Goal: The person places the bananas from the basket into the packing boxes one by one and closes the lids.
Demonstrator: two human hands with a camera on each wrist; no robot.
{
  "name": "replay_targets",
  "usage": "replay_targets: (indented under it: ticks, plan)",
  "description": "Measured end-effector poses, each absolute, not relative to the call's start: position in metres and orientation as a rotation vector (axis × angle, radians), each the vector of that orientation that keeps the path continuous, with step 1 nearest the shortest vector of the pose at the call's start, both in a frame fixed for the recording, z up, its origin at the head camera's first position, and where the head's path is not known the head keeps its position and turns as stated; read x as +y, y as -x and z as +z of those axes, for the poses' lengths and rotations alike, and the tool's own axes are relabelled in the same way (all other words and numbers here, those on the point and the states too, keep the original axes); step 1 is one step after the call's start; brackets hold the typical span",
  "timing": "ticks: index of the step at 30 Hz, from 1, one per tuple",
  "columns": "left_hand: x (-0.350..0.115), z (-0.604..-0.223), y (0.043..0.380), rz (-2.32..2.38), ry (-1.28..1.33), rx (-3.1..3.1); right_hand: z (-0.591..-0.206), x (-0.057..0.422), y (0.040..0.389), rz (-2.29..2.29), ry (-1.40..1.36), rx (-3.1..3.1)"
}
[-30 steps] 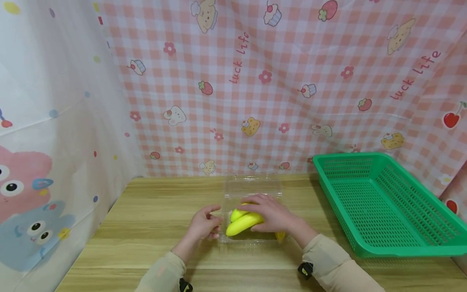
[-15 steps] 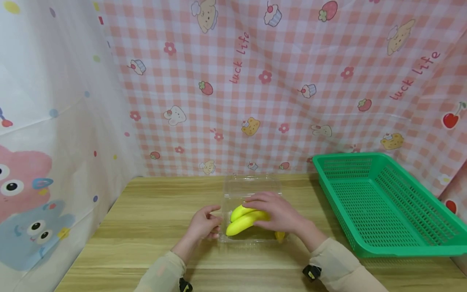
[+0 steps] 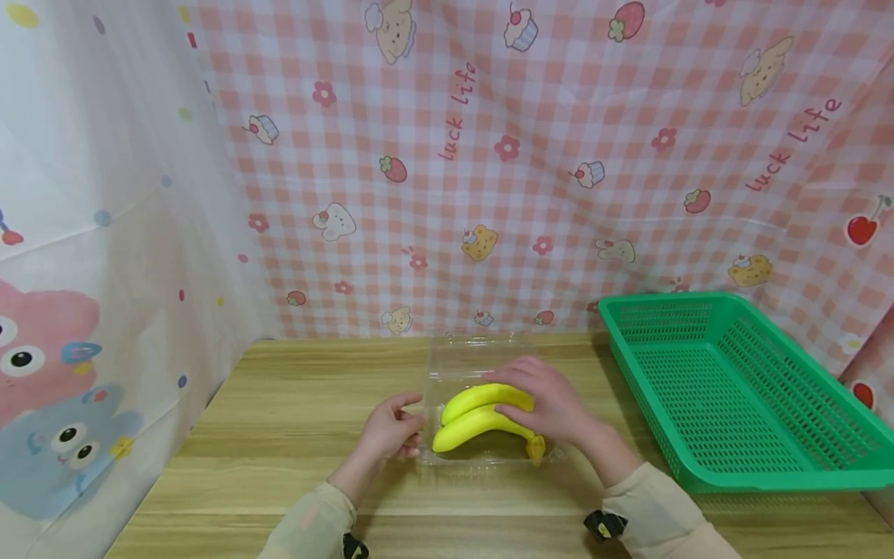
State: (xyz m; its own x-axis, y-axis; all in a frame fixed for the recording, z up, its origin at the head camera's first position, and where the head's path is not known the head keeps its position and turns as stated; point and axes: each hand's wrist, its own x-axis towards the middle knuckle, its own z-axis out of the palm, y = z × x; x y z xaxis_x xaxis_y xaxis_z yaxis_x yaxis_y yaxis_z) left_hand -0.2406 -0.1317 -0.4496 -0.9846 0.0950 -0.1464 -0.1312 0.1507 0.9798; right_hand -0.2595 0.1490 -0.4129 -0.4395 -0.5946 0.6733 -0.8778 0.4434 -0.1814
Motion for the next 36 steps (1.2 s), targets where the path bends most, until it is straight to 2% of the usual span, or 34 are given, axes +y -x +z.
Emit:
replay_targets:
  ticks: [22, 36]
  plan:
    - [-0.133, -0.45, 0.243, 1.911, 0.066, 2.283, -0.422, 0.173, 0.262, 1.071, -0.858, -2.171]
    - [-0.135, -0.443, 0.268, 1.99, 0.154, 2.342, -0.431, 0.189, 0.273, 1.477, -0.419, -2.31]
